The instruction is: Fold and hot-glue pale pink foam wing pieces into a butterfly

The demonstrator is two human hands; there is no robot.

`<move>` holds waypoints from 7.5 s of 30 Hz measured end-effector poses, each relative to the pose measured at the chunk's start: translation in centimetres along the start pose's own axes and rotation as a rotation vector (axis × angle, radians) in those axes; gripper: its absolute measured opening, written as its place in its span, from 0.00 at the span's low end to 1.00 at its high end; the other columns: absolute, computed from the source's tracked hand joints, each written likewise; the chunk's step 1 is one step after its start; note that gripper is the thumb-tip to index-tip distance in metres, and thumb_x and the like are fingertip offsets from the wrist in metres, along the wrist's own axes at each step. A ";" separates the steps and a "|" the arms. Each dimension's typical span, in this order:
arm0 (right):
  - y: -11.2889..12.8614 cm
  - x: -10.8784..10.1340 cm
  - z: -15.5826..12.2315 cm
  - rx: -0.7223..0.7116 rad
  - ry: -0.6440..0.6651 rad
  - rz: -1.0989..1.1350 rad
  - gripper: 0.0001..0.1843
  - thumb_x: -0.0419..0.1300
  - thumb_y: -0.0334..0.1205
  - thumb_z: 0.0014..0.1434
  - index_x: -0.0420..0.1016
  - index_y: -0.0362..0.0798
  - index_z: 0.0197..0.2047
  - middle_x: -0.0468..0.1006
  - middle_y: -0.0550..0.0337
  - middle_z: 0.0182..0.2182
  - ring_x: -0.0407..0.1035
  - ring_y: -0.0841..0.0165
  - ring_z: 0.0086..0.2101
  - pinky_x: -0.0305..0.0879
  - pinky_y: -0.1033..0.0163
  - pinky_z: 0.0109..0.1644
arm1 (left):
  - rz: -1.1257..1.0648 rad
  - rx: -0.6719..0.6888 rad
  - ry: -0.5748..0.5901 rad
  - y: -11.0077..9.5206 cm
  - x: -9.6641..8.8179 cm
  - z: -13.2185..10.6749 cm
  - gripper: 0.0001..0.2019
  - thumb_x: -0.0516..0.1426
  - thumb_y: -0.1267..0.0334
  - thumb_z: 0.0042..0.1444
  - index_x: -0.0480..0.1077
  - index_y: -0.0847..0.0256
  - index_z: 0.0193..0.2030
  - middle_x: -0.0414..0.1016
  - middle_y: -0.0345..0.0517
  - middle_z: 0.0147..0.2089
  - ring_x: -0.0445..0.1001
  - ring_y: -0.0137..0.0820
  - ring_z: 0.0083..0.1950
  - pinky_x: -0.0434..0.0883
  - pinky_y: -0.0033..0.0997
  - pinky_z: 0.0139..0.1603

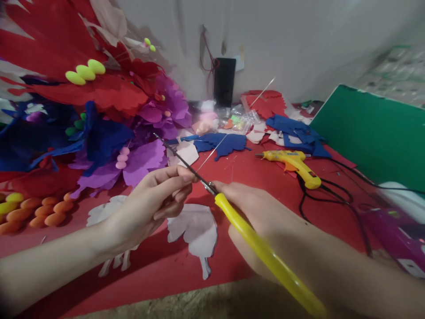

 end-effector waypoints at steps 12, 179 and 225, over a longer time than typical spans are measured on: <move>-0.2 -0.2 0.6 0.022 -0.010 -0.160 0.11 0.47 0.34 0.55 0.66 0.47 0.24 0.68 0.64 0.17 0.59 0.77 0.16 0.52 0.71 0.17 | 0.001 -0.068 -0.038 1.0 0.1 0.0 0.11 0.50 0.74 0.57 0.63 0.65 0.24 0.58 0.31 0.17 0.48 0.11 0.11 0.44 0.13 0.12; -1.8 4.4 -1.8 -0.102 0.023 -0.279 0.20 0.60 0.46 0.53 0.59 0.47 0.44 0.72 0.50 0.48 0.68 0.65 0.48 0.71 0.60 0.45 | 1.672 0.960 0.172 2.4 -1.6 -1.6 0.11 0.49 0.72 0.60 0.73 0.66 0.35 0.76 0.45 0.34 0.72 0.30 0.37 0.65 0.39 0.55; -0.8 4.1 -2.0 -0.371 0.074 -0.241 0.12 0.50 0.30 0.60 0.75 0.43 0.37 0.73 0.54 0.36 0.64 0.70 0.37 0.64 0.63 0.39 | 1.630 0.610 0.360 3.1 -1.8 -1.3 0.36 0.62 0.50 0.45 0.60 0.71 0.57 0.71 0.56 0.52 0.67 0.42 0.51 0.61 0.42 0.54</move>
Point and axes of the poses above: each hand's wrist, its own z-axis towards the middle knuckle, its own x-axis out of the palm, y = z × x, the point moved 4 cm from there along z, towards the middle knuckle
